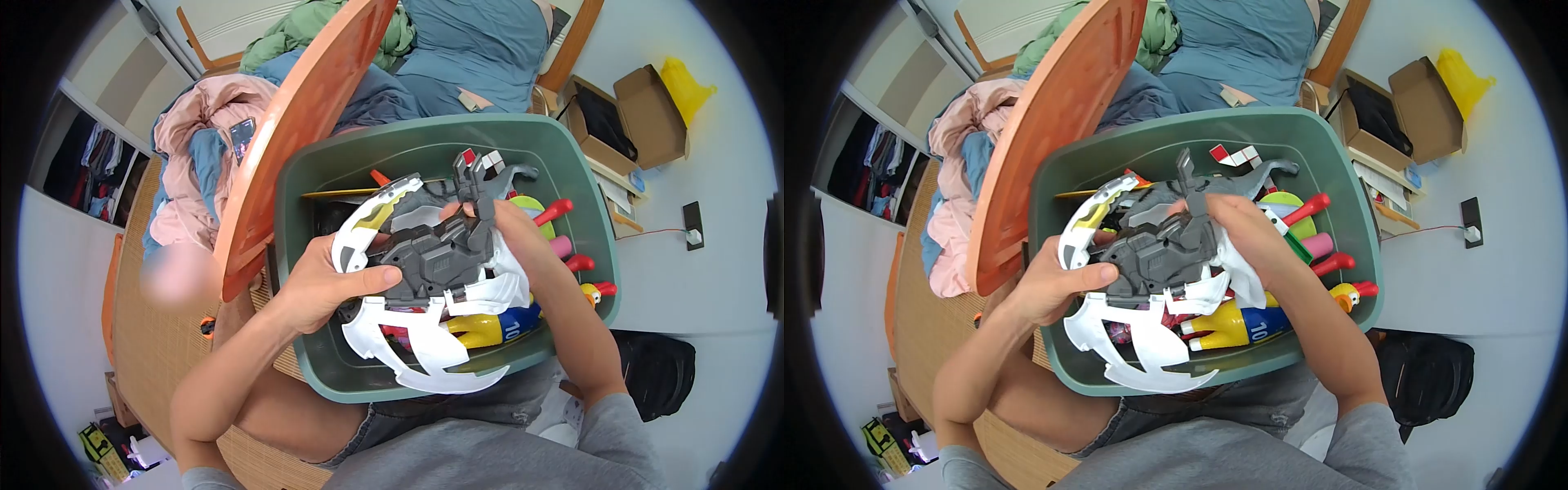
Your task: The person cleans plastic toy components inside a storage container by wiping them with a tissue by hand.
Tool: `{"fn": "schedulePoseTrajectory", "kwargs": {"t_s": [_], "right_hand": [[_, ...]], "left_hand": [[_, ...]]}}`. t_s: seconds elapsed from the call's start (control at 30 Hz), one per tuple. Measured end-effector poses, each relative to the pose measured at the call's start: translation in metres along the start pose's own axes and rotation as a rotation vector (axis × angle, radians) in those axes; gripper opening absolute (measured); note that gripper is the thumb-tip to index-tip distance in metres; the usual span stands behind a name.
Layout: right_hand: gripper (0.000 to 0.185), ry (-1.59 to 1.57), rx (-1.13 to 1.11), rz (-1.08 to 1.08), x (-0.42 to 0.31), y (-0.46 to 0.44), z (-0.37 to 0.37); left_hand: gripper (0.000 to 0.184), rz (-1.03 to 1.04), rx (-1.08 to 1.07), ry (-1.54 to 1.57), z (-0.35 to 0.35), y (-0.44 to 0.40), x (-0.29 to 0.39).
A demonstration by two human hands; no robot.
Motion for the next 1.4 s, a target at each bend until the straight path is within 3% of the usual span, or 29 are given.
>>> {"fn": "schedulePoseTrajectory", "kwargs": {"t_s": [0.03,0.13,0.33,0.37,0.4,0.47,0.53,0.63,0.7,0.73,0.8,0.83,0.87,0.93,1.1,1.27,1.4], "right_hand": [[0.028,-0.246,0.004,0.0,0.003,-0.001,0.001],[0.021,-0.296,0.081,-0.185,0.003,0.0,-0.009],[0.02,-0.387,0.09,-0.134,0.0,0.002,-0.009],[0.019,-0.525,0.105,-0.103,-0.002,0.002,-0.006],[0.019,-0.664,0.12,-0.071,-0.002,0.003,-0.006],[0.024,-0.622,0.075,-0.066,-0.003,0.002,-0.026],[0.029,-0.568,0.216,-0.228,-0.011,0.004,-0.026],[0.036,-0.614,0.169,-0.306,-0.017,0.014,-0.023],[0.026,-0.412,0.228,-0.586,-0.022,0.021,-0.02],[0.026,-0.412,0.228,-0.584,-0.018,0.023,-0.02],[0.03,0.103,0.399,-1.04,-0.018,0.032,-0.022],[0.031,0.317,0.36,-1.35,-0.021,0.034,-0.019],[0.031,0.316,0.36,-1.35,-0.021,0.035,-0.018],[0.027,0.523,0.098,-1.569,-0.022,0.047,0.004],[0.03,0.882,-0.152,-1.366,-0.015,0.043,0.03],[0.029,0.982,-0.103,-1.207,-0.012,0.04,0.032],[0.027,1.149,-0.228,-1.084,-0.016,0.042,0.032]], "left_hand": [[0.061,0.023,0.018,-0.004,0.002,0.001,0.004],[0.056,0.091,0.043,-0.004,0.013,0.005,0.013],[0.05,0.181,0.078,-0.085,0.022,0.008,0.014],[0.049,0.183,0.084,-0.11,0.021,0.008,0.013],[0.049,0.183,0.082,-0.111,0.021,0.009,0.013],[0.051,0.098,0.14,0.018,0.018,0.011,0.013],[0.051,0.083,0.147,0.057,0.017,0.012,0.013],[0.047,0.051,0.189,0.092,0.017,0.012,0.004],[0.045,0.042,0.163,0.098,0.016,0.012,0.004],[0.043,0.034,0.134,0.106,0.016,0.012,0.005],[0.036,0.033,0.13,0.039,0.018,0.014,0.007],[0.034,0.107,0.164,-0.034,0.02,0.014,0.009],[0.033,0.179,0.197,-0.108,0.022,0.014,0.011],[0.03,0.189,0.22,-0.192,0.02,0.013,0.007],[0.03,0.175,0.214,-0.275,0.028,0.014,0.012],[0.031,0.166,0.242,-0.333,0.029,0.014,0.013],[0.031,0.193,0.275,-0.265,0.024,0.007,0.005]]}}
Point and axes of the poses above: each hand's wrist, its own y-axis away from the middle knuckle, its own z-axis out of the palm, x = y × z, the point moved 2 cm from there along -y, towards the middle knuckle, and after that the axes turned 9 degrees about -y, right-handed, at the moved point
